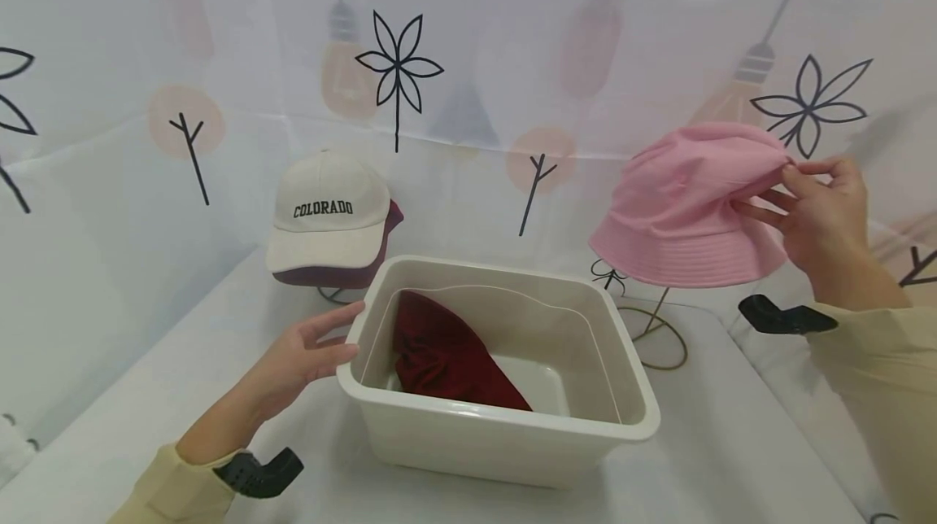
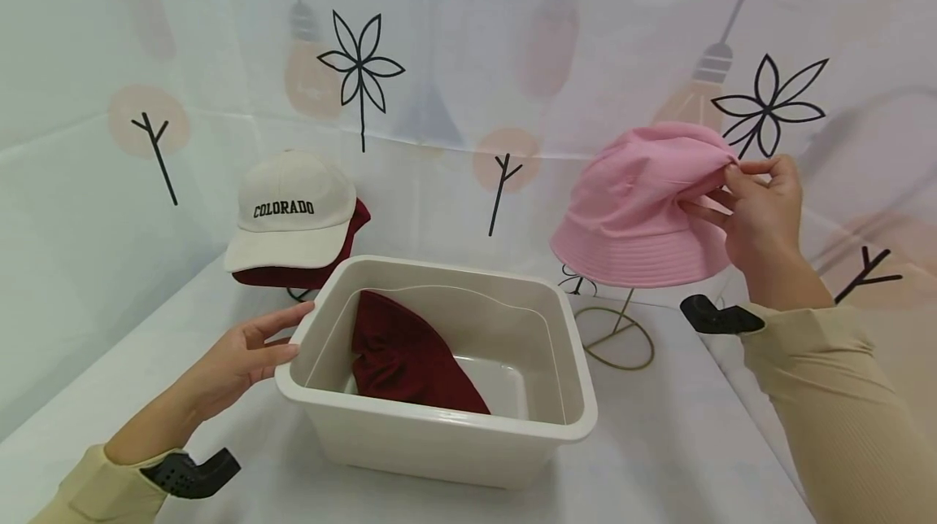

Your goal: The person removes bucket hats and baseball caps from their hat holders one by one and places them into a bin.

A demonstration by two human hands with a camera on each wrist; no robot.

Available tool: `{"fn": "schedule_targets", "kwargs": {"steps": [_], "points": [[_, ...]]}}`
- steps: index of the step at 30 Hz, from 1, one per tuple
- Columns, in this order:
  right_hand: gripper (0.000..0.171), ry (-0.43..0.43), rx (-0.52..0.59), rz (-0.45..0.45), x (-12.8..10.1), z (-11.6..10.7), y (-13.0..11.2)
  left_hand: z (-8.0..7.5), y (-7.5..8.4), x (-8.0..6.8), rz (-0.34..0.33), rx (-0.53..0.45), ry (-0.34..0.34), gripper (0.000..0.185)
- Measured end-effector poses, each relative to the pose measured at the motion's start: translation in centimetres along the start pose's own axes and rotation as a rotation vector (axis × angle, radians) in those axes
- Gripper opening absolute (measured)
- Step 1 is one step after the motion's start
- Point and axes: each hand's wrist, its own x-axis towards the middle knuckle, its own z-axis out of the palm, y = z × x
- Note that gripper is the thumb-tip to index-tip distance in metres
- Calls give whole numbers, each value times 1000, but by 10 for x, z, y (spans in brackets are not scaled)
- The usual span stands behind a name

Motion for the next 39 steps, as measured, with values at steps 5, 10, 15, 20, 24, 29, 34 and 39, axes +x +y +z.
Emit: {"fn": "schedule_targets", "kwargs": {"steps": [5,10,15,20,24,29,34,39], "points": [[25,-53,10,-15,-9,10,1,1,2,-1,-3,-9,3,67],[24,-103,21,-18,-19,20,3,1,3,-3,-7,-8,7,67],[20,-171,109,-22,-30,26,8,1,4,-3,-10,-1,13,67],[17,-255,199,-29,-38,32,13,1,3,-3,-12,0,14,67],[18,-290,191,-35,-45,39,17,1,3,-2,-7,6,14,67],[14,-373,230,-46,-54,46,26,0,3,-2,-2,8,10,68],[12,-430,196,-79,-63,54,34,0,2,-1,4,12,8,67],[12,-442,44,-104,-74,61,42,1,3,-1,7,8,1,68]]}}
